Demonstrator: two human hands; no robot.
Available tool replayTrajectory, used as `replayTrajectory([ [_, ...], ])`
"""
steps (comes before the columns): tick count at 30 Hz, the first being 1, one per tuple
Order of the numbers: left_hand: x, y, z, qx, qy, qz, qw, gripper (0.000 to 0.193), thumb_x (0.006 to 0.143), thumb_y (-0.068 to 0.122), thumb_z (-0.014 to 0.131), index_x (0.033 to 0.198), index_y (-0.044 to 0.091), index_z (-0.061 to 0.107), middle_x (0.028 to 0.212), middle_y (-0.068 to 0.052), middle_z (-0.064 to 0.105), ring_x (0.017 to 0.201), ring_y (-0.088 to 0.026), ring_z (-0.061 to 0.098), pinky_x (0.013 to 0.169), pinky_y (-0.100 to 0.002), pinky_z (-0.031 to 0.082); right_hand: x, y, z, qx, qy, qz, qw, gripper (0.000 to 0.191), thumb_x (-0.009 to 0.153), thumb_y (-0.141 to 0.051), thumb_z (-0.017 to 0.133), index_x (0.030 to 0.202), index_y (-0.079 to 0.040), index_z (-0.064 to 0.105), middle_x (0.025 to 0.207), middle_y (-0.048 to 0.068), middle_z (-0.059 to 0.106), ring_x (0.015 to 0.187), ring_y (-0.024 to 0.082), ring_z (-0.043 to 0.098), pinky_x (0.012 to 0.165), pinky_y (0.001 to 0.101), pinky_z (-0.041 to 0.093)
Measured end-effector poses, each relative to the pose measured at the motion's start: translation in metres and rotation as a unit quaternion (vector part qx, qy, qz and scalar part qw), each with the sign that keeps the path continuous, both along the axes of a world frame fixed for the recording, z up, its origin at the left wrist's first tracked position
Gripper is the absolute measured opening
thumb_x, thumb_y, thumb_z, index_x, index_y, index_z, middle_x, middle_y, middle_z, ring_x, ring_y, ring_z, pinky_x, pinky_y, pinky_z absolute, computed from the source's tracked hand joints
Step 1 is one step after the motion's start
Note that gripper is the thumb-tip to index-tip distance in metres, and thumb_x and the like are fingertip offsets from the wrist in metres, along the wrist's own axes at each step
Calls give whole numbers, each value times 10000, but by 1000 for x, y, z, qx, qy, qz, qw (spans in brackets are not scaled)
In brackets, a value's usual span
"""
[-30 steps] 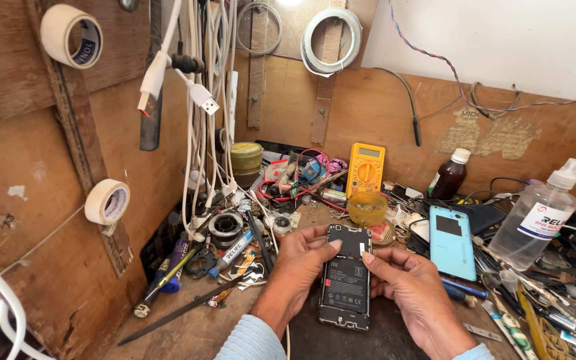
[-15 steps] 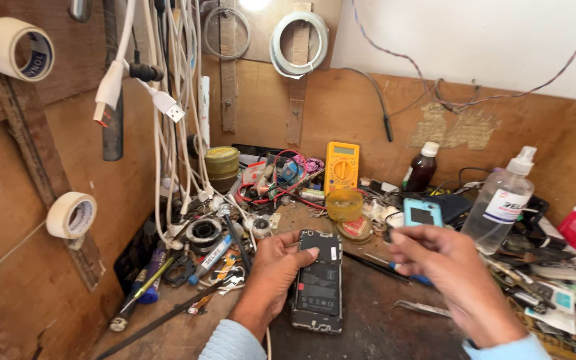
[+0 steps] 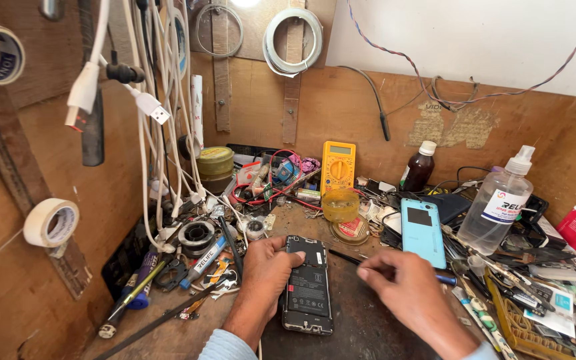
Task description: The person works on a disassembled smartphone on a cluttered workbench. They use tweezers to lift and reposition a small black component, then place a battery into the phone chassis and press it down. The person uses a blue-handled tool to adjust the battery connector area.
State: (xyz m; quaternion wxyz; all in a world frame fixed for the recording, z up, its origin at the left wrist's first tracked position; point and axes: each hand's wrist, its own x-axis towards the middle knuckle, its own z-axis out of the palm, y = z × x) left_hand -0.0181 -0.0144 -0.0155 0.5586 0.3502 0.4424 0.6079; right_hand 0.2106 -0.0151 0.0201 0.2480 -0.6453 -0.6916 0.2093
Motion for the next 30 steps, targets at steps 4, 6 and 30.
replayTrajectory([
  [4,-1,-1,1,-9,-24,3,1000,222,796,-84,635,999,-103,722,792,-135,760,596,-179,701,551,-312,577,-7,20,-10,63,56,35,996,181,812,-219,770,936,-98,824,802,48,834,708,150,769,689,316,578],
  [6,-1,-1,3,-22,-29,-4,999,224,796,-77,632,995,-102,730,785,-132,758,590,-177,697,545,-317,580,1,28,-11,96,63,-1,993,189,816,-228,769,933,-94,831,787,66,826,694,155,764,693,322,578],
  [30,0,-6,13,-53,-7,-45,998,274,806,-78,644,1059,-150,716,765,-152,750,551,-177,685,497,-326,563,16,64,1,107,-83,23,991,178,781,-261,818,842,-94,814,767,75,784,842,256,620,773,417,511],
])
